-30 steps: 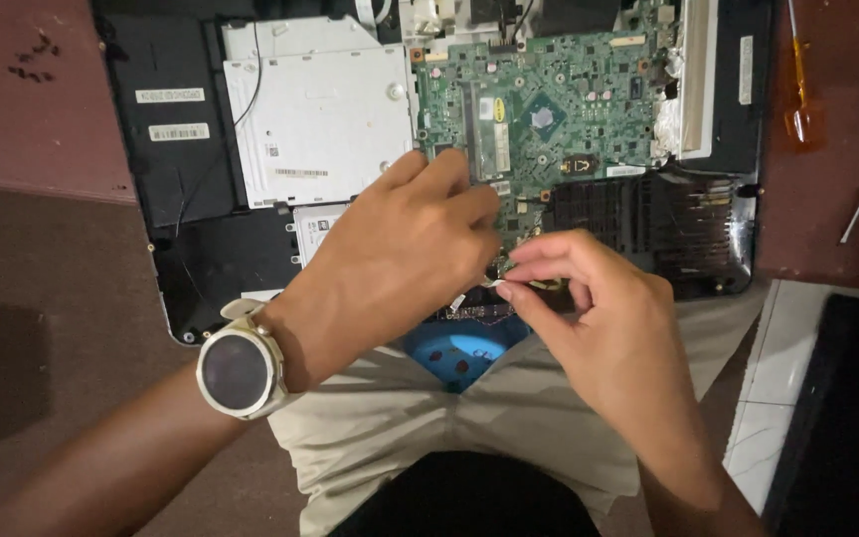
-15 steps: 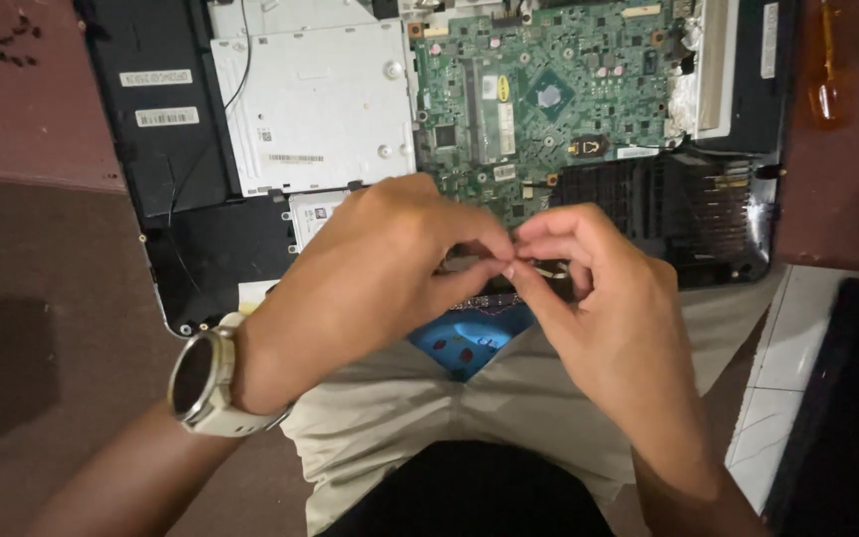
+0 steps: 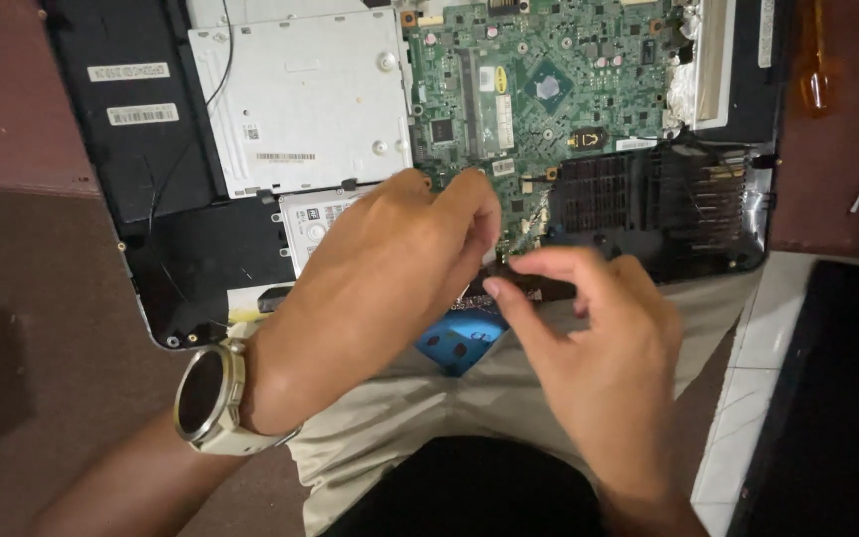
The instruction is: The person works on a disassembled laptop placed on their lap, disconnecting and reconnecting small ribbon cables and connectors on the motherboard. They handle the cables by hand, occasionally adjusting the laptop's position to access different connection points.
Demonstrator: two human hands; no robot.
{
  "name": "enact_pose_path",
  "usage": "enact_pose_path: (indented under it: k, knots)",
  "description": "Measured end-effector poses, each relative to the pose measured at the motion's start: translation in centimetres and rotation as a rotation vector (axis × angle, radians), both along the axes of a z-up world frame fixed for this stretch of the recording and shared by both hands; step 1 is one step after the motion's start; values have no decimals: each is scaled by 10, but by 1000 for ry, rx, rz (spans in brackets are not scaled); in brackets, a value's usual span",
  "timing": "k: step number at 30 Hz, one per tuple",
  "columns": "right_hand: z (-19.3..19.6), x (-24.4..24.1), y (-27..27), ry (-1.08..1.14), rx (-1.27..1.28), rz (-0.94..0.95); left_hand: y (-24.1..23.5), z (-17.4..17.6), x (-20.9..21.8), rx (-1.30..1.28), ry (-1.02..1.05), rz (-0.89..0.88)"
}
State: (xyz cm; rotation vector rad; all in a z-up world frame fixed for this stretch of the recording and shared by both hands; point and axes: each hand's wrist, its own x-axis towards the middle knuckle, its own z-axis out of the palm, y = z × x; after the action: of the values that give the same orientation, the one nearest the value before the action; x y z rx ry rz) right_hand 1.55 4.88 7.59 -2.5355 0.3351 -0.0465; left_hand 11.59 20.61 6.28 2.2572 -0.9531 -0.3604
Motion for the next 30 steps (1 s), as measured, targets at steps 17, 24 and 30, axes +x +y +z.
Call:
enact_pose_path:
  k: [17,24,30]
  knots:
    - [-4,7,23,10,140,-155,23,13,-9,-152,28,227]
    - [-6,7,21,49,187,-192,21,8,-14,-209,123,216]
    - [-4,8,18,58,161,-154,19,5,-14,-212,152,236]
